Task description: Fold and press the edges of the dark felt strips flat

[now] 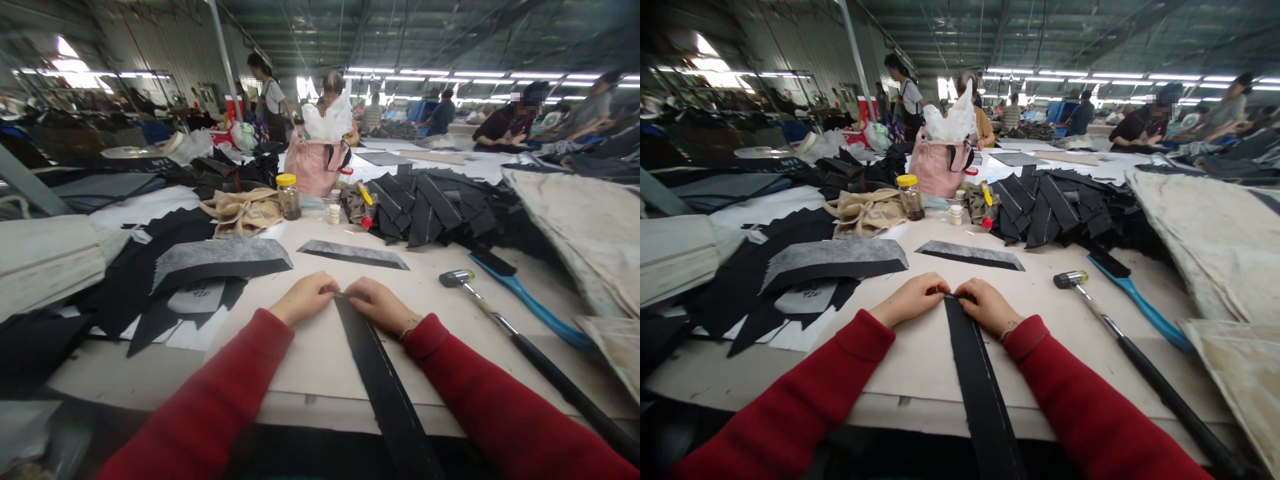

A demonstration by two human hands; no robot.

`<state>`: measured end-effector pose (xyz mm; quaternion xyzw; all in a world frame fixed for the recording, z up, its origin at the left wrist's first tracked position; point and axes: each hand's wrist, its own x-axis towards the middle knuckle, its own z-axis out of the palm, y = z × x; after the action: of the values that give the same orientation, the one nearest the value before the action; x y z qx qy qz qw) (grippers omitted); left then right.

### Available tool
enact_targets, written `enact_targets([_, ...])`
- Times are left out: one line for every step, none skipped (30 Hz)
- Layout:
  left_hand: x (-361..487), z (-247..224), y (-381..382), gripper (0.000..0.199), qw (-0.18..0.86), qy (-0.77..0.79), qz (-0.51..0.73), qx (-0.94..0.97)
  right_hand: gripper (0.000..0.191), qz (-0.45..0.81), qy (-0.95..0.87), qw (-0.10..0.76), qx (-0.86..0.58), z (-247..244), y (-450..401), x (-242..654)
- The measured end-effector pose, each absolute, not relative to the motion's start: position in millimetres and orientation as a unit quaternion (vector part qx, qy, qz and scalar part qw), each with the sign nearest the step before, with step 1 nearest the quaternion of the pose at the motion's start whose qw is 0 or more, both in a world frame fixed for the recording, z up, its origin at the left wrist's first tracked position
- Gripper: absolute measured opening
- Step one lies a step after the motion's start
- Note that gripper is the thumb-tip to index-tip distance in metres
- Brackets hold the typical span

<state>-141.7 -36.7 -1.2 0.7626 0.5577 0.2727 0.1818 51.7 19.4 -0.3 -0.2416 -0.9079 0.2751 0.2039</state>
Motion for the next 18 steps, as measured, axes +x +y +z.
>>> enact_targets([-141,-2,-37,0.018,0.181,0.558,0.271,0.763,0.018,0.272,-0.910,0.205,-0.238,0,19,52])
enact_targets([-141,-2,-37,0.018,0.178,0.557,0.270,0.765,0.018,0.266,-0.912,0.204,-0.235,0,19,52])
enact_targets([-141,-2,-37,0.019,0.172,0.555,0.267,0.768,0.018,0.258,-0.915,0.203,-0.233,0,19,52])
enact_targets([-140,-2,-38,0.019,0.164,0.552,0.264,0.774,0.018,0.249,-0.919,0.200,-0.231,0,19,52])
enact_targets([-140,-1,-39,0.019,0.152,0.547,0.258,0.781,0.018,0.238,-0.924,0.195,-0.227,1,19,52])
enact_targets([-140,0,-40,0.019,0.136,0.541,0.249,0.792,0.017,0.223,-0.930,0.189,-0.221,2,19,52])
enact_targets([-139,1,-42,0.019,0.116,0.532,0.235,0.805,0.017,0.204,-0.939,0.179,-0.213,3,18,52])
enact_targets([-139,3,-44,0.019,0.094,0.523,0.215,0.820,0.017,0.182,-0.947,0.166,-0.204,5,17,52])
enact_targets([-138,6,-46,0.019,0.070,0.512,0.190,0.835,0.018,0.157,-0.956,0.151,-0.195,7,16,53])
enact_targets([-137,8,-48,0.018,0.047,0.503,0.163,0.848,0.018,0.130,-0.965,0.132,-0.186,9,15,53])
enact_targets([-137,11,-50,0.018,0.027,0.495,0.138,0.857,0.019,0.104,-0.971,0.113,-0.180,11,14,53])
enact_targets([-136,14,-52,0.017,0.012,0.491,0.119,0.863,0.020,0.083,-0.976,0.096,-0.177,13,12,53])
enact_targets([-136,16,-53,0.017,0.002,0.489,0.105,0.866,0.020,0.066,-0.978,0.083,-0.177,14,11,52])
enact_targets([-136,18,-55,0.016,-0.003,0.488,0.096,0.867,0.020,0.056,-0.979,0.075,-0.181,15,10,52])
enact_targets([-137,19,-55,0.016,-0.006,0.489,0.092,0.867,0.020,0.052,-0.979,0.070,-0.185,16,10,52])
enact_targets([-138,20,-56,0.016,-0.007,0.491,0.089,0.867,0.020,0.051,-0.978,0.069,-0.189,16,9,52])
enact_targets([-140,20,-56,0.016,-0.008,0.493,0.087,0.866,0.020,0.053,-0.977,0.071,-0.192,16,9,52])
enact_targets([-143,20,-56,0.016,-0.010,0.497,0.086,0.863,0.020,0.054,-0.977,0.074,-0.193,16,9,52])
